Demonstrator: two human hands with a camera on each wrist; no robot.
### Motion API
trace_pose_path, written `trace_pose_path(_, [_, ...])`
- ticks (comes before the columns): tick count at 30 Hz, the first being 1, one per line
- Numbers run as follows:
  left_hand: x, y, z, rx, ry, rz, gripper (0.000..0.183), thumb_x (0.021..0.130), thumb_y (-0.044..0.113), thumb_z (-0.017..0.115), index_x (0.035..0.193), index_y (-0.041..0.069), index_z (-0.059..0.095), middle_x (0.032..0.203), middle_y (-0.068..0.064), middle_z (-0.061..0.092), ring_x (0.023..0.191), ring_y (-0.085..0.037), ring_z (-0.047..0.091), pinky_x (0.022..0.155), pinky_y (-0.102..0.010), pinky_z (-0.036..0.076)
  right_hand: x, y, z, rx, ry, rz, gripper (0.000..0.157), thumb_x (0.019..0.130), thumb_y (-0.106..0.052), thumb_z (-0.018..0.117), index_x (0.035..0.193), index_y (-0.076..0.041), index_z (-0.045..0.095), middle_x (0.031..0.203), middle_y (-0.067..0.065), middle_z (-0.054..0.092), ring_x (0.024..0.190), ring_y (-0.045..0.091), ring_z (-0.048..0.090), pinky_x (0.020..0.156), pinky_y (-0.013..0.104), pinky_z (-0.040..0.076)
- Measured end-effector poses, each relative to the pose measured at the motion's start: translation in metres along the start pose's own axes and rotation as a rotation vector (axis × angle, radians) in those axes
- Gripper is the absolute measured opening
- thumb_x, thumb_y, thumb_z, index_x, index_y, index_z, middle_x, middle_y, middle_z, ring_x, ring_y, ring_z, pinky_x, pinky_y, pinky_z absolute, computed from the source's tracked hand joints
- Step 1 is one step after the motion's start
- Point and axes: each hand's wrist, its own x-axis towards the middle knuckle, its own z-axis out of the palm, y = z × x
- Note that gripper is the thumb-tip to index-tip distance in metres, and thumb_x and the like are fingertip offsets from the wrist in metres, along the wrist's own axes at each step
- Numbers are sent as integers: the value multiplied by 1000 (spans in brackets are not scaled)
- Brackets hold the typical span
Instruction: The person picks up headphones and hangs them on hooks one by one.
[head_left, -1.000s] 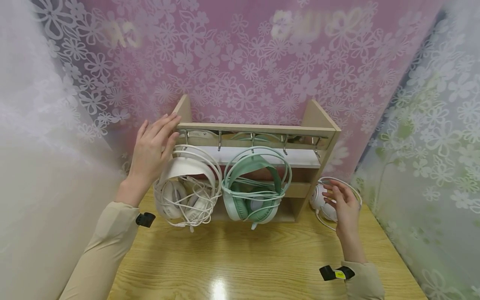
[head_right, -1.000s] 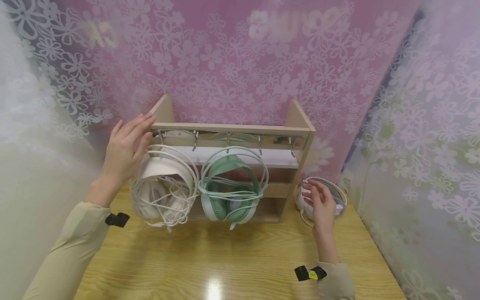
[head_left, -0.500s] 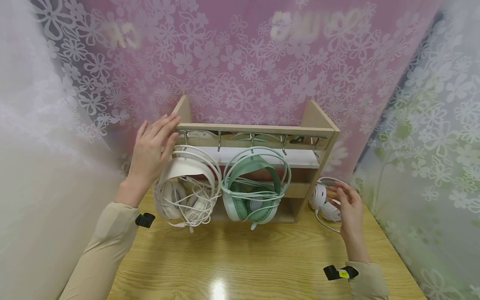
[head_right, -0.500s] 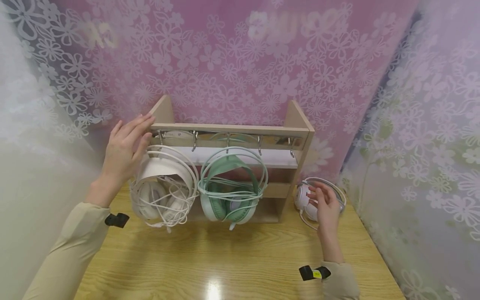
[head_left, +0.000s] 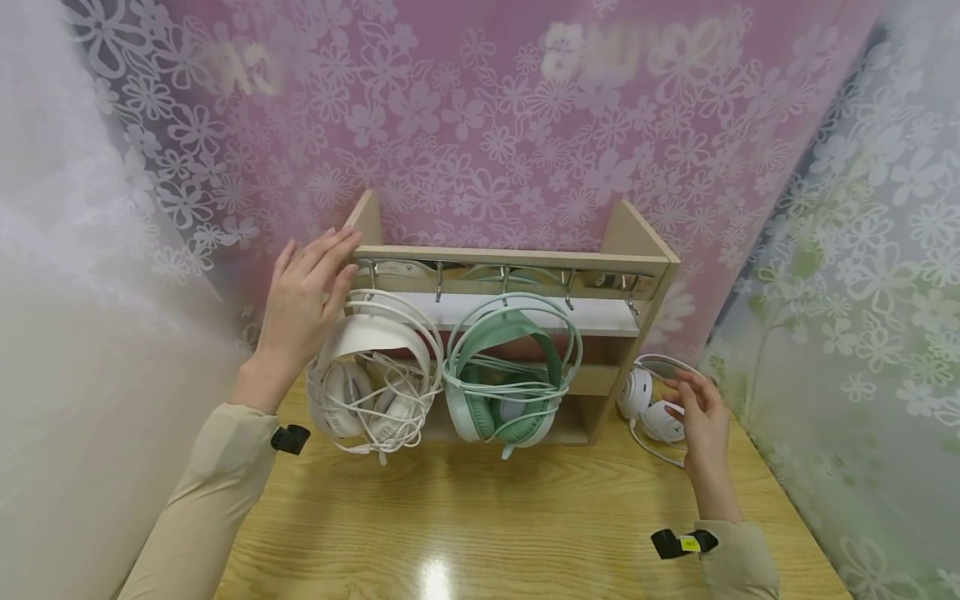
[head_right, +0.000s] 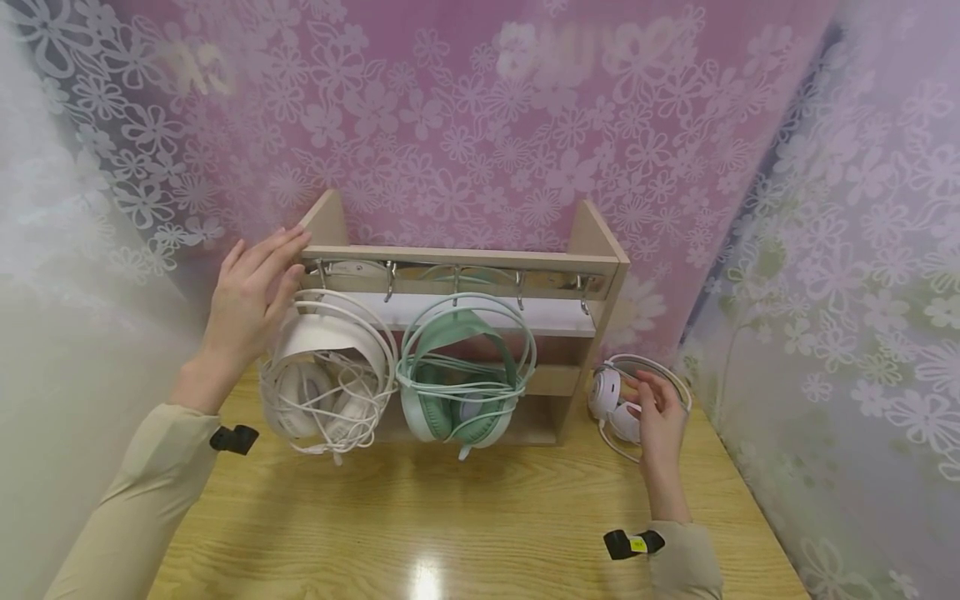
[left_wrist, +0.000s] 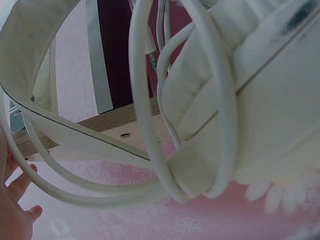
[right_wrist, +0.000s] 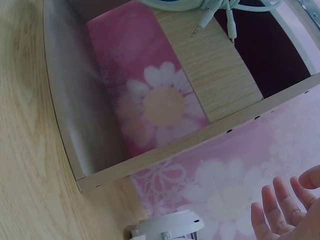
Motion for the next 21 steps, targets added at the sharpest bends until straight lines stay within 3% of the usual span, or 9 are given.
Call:
trace_pose_path(6, [0,0,0,4,-1,0,40,105,24,56,144,14,58,148,-7,56,140,-30,48,124,-53,17,2,6,-2,-14,8,-4,28,106,-13,52,131,-1,58,90,-18,71,75,1,67,70,14,56])
trace_pose_path(16, [0,1,-1,4,-1,1,40,105,24,56,144,14,58,148,-7,56,140,-31,49,124,-54,17,6,13,-8,-16,20,18,16,106,-10,52,116,-16,63,91,-17,72,75,0,65,69,14,55])
trace_pose_path(21, [1,1,-1,2,0,2,40,105,24,56,144,13,58,148,-7,56,139,-33,49,124,-54,17,12,21,-13,-11,50,30,18,105,-8,53,121,-7,61,87,-18,71,75,1,66,68,13,54])
